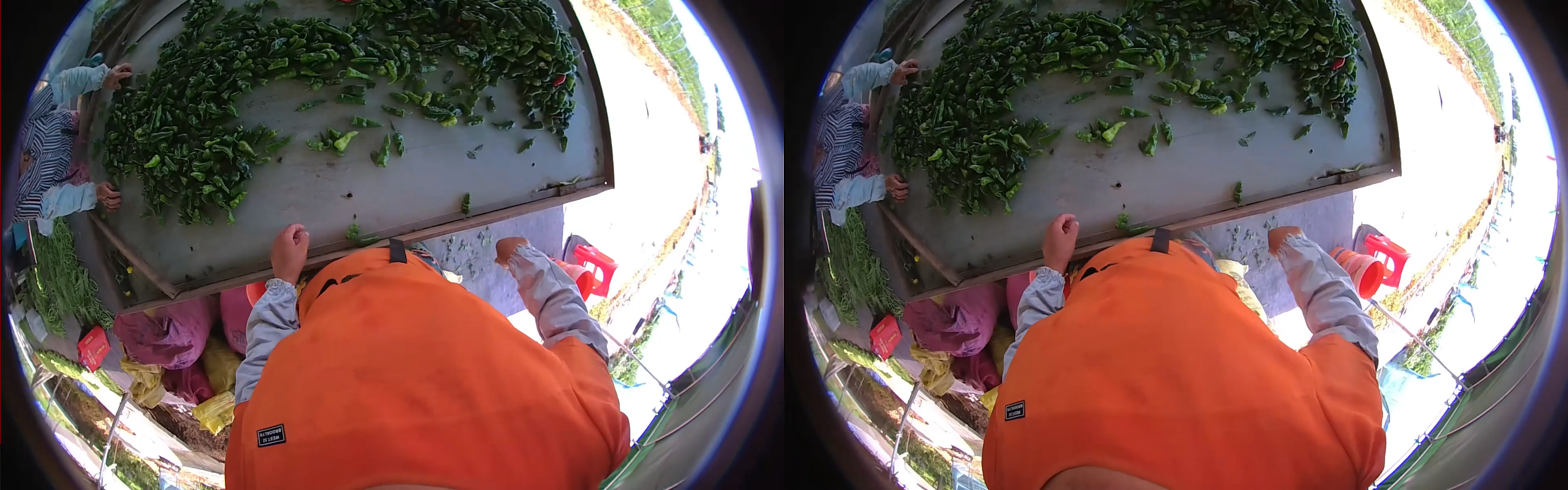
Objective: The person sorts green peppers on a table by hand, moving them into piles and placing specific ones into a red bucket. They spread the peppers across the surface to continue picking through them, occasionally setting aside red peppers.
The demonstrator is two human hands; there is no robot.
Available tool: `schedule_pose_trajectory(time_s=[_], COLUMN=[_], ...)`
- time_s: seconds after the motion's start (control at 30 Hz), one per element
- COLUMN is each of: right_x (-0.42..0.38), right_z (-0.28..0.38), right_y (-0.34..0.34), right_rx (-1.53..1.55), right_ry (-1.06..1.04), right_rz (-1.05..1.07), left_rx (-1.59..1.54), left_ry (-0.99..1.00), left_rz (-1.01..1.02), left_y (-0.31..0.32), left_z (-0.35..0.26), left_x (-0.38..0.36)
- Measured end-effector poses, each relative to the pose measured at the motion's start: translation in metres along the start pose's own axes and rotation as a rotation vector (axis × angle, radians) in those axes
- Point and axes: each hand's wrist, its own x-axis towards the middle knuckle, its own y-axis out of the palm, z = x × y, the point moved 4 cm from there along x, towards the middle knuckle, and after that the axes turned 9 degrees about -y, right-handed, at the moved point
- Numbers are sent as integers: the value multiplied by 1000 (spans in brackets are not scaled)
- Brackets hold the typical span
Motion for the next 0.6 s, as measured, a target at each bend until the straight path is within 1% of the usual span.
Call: schedule_pose_trajectory(time_s=[0.03, 0.1, 0.13, 0.17, 0.23, 0.27, 0.33, 0.37, 0.5, 0.57, 0.6], right_x=[-6, -43, -41, -29, -39, -41, -34, -29, -18, -6, -6], right_z=[-8, -12, -19, -29, -24, -18, -3, 9, 43, 46, 43], right_y=[-12, -59, -71, -76, -100, -105, -121, -125, -121, -113, -112], right_rx=[64, 190, 210, 286, 514, 552, 601, 571, 490, 480, 511], right_ry=[20, 83, 82, 90, -16, -26, -73, -109, -188, -200, -227], right_rz=[-167, -477, -574, -615, -860, -808, -712, -710, -674, -666, -684], left_rx=[8, 11, 10, 16, 113, 160, 245, 297, 418, 446, 465], left_ry=[14, 21, 8, -11, 21, 33, -79, -140, -208, -211, -143], left_rz=[2, 28, 45, 55, 34, 5, 69, 113, 69, 56, 29], left_y=[5, 16, 17, 19, 29, 29, 29, 29, 41, 56, 67], left_z=[-3, -13, -22, -26, -23, -22, -38, -46, -76, -91, -92], left_x=[-3, -9, -9, -12, -12, -11, -16, -22, -38, -43, -41])
